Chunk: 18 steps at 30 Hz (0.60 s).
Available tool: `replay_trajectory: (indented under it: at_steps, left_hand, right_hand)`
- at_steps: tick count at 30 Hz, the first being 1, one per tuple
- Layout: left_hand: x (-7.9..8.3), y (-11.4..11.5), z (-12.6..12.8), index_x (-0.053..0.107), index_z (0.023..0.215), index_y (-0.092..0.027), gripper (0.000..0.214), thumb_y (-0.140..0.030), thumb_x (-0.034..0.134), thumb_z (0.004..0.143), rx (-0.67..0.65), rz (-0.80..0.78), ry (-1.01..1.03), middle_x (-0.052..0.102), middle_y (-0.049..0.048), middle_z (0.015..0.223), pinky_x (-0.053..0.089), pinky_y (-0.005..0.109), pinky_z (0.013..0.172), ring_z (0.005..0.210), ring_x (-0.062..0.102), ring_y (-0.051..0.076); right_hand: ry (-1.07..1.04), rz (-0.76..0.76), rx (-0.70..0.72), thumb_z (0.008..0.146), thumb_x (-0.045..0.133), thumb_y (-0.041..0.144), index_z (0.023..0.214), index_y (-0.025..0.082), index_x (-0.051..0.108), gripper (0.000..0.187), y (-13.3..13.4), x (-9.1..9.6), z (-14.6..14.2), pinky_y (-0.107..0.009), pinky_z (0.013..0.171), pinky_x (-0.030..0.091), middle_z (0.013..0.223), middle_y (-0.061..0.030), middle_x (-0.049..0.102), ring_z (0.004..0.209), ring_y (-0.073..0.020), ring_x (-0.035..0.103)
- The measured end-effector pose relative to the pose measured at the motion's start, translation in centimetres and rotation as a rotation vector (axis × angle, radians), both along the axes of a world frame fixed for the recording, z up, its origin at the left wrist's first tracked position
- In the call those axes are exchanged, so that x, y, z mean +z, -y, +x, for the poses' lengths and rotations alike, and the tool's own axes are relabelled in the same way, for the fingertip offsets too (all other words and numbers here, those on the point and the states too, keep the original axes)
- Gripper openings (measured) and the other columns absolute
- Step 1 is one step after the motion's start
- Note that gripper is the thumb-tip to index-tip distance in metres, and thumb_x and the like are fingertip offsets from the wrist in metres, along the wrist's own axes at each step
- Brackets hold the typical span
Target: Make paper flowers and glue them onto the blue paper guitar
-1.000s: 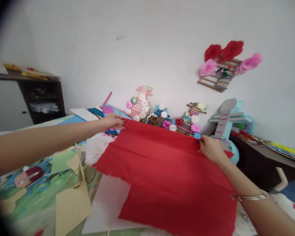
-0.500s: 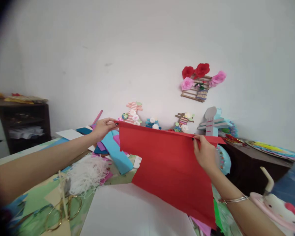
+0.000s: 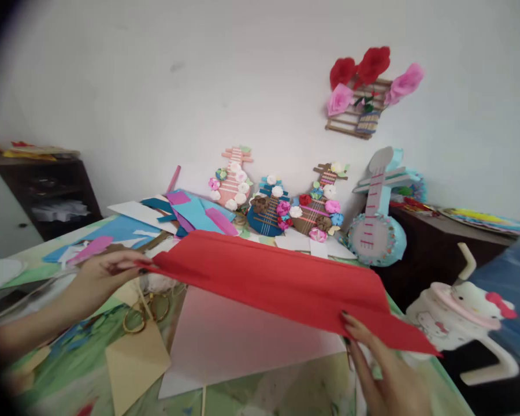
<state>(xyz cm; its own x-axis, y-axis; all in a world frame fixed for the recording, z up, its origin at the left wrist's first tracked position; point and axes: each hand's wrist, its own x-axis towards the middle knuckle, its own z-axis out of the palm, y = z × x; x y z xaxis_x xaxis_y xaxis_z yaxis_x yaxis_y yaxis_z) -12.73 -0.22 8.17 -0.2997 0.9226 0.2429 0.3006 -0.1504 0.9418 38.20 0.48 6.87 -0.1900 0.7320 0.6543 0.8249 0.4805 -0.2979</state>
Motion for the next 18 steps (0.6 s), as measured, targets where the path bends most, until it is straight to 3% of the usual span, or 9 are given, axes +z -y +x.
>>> replay_trajectory:
  at_steps: [4, 7, 9, 13, 16, 18]
  left_hand:
    - [-5.1, 3.2, -0.9, 0.072, 0.074, -0.036, 0.02, -0.05, 0.072, 0.061, 0.006, -0.163, -0.027, 0.075, 0.0021, 0.083, 0.055, 0.052, 0.078, 0.082, 0.069, 0.035]
    - [-7.2, 4.5, -0.6, 0.072, 0.072, -0.039, 0.021, -0.055, 0.07, 0.058, 0.01, -0.231, -0.061, 0.075, 0.0005, 0.08, 0.055, 0.055, 0.076, 0.081, 0.068, 0.038]
    - [-7.4, 5.3, -0.1, 0.072, 0.07, -0.04, 0.022, -0.058, 0.068, 0.057, 0.005, -0.267, -0.091, 0.075, 0.0, 0.077, 0.055, 0.053, 0.074, 0.078, 0.068, 0.037]
    - [-6.1, 6.3, 0.3, 0.071, 0.07, -0.036, 0.027, -0.059, 0.065, 0.059, 0.013, -0.27, -0.212, 0.074, 0.0015, 0.079, 0.056, 0.045, 0.073, 0.078, 0.067, 0.034]
    - [-5.7, 5.8, 0.1, 0.07, 0.076, -0.033, 0.027, -0.057, 0.064, 0.065, 0.0, -0.262, -0.24, 0.073, 0.0014, 0.08, 0.054, 0.039, 0.07, 0.077, 0.066, 0.03]
    - [-5.9, 4.7, 0.2, 0.067, 0.079, -0.031, 0.027, -0.056, 0.063, 0.069, -0.026, -0.262, -0.209, 0.071, 0.0005, 0.077, 0.052, 0.035, 0.063, 0.073, 0.065, 0.026]
  right_hand:
    - [0.014, -0.093, 0.145, 0.08, 0.057, 0.029, 0.105, 0.04, 0.065, 0.028, 2.7, -3.3, -1.4, -0.033, 0.053, 0.061, 0.099, 0.0009, 0.074, 0.077, -0.0257, 0.073]
    - [-0.053, -0.185, 0.139, 0.082, 0.053, 0.029, 0.097, 0.037, 0.068, 0.022, 3.4, -4.4, -2.4, -0.035, 0.056, 0.062, 0.092, 0.0001, 0.075, 0.072, -0.0251, 0.073]
    - [-0.07, -0.244, 0.115, 0.083, 0.053, 0.031, 0.092, 0.035, 0.068, 0.018, 3.7, -4.7, -2.5, -0.036, 0.057, 0.062, 0.086, 0.0003, 0.076, 0.07, -0.0246, 0.073]
    - [-0.069, -0.315, 0.056, 0.083, 0.051, 0.034, 0.088, 0.033, 0.066, 0.016, 4.2, -4.0, -1.9, -0.035, 0.057, 0.059, 0.078, -0.0002, 0.074, 0.064, -0.023, 0.071]
    - [-0.052, -0.397, 0.045, 0.084, 0.049, 0.035, 0.089, 0.03, 0.064, 0.016, 3.4, -3.1, -1.7, -0.033, 0.051, 0.055, 0.07, -0.0001, 0.072, 0.054, -0.0206, 0.067]
    - [-0.021, -0.44, 0.048, 0.085, 0.048, 0.036, 0.087, 0.028, 0.062, 0.017, 2.1, -2.7, -1.9, -0.033, 0.054, 0.053, 0.075, -0.0017, 0.072, 0.057, -0.0206, 0.066]
